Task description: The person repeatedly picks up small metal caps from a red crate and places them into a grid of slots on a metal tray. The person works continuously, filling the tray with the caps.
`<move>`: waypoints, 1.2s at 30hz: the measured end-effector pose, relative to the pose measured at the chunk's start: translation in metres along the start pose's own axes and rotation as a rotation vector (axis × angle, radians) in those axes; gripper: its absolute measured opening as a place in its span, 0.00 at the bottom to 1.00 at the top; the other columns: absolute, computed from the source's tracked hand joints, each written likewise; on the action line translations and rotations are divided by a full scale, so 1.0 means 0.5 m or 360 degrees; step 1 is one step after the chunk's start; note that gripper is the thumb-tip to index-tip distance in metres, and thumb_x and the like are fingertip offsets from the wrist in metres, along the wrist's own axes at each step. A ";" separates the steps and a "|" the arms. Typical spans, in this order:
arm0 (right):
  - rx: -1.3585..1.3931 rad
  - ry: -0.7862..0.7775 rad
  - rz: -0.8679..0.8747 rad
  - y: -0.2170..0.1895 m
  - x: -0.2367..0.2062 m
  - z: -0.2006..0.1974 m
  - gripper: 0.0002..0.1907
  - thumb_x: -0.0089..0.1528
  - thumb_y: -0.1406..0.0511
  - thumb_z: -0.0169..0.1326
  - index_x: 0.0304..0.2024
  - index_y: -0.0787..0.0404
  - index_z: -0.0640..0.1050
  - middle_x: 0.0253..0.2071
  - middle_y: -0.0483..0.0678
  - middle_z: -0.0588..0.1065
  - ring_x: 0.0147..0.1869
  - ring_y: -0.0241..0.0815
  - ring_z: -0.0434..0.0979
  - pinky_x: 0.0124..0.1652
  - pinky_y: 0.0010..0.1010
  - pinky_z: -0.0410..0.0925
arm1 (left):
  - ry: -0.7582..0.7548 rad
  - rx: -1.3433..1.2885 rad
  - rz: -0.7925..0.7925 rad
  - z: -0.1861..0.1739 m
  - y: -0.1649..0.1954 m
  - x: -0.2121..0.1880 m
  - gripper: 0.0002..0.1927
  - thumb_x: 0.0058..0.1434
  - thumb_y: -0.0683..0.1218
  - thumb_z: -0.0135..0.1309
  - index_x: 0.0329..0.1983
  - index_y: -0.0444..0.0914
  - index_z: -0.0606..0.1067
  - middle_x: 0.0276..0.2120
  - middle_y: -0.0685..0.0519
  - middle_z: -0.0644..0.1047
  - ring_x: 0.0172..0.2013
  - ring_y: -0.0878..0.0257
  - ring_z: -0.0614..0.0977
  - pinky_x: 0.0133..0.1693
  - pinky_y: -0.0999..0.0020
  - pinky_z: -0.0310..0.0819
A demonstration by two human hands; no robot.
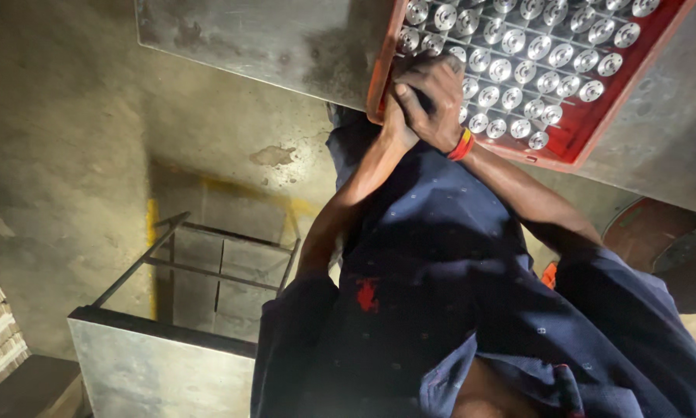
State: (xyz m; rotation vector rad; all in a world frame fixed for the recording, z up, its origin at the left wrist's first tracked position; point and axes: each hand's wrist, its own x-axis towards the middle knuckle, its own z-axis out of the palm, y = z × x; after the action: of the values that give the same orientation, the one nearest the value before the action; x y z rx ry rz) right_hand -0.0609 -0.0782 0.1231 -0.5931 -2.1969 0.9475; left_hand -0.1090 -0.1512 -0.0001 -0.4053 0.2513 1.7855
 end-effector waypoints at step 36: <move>-0.0118 -0.0724 0.0173 0.146 -0.063 0.049 0.04 0.63 0.75 0.63 0.41 0.70 0.83 0.40 0.56 0.82 0.33 0.49 0.82 0.32 0.35 0.74 | 0.0225 0.0204 0.0313 -0.010 0.176 -0.063 0.14 0.73 0.55 0.52 0.50 0.41 0.75 0.32 0.56 0.72 0.28 0.67 0.72 0.27 0.75 0.64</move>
State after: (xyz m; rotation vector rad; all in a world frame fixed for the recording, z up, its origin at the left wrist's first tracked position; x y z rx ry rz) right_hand -0.0470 -0.0628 0.0423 -0.5786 -2.6318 1.1510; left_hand -0.1870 -0.2034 0.0043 -0.4276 0.5176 1.9227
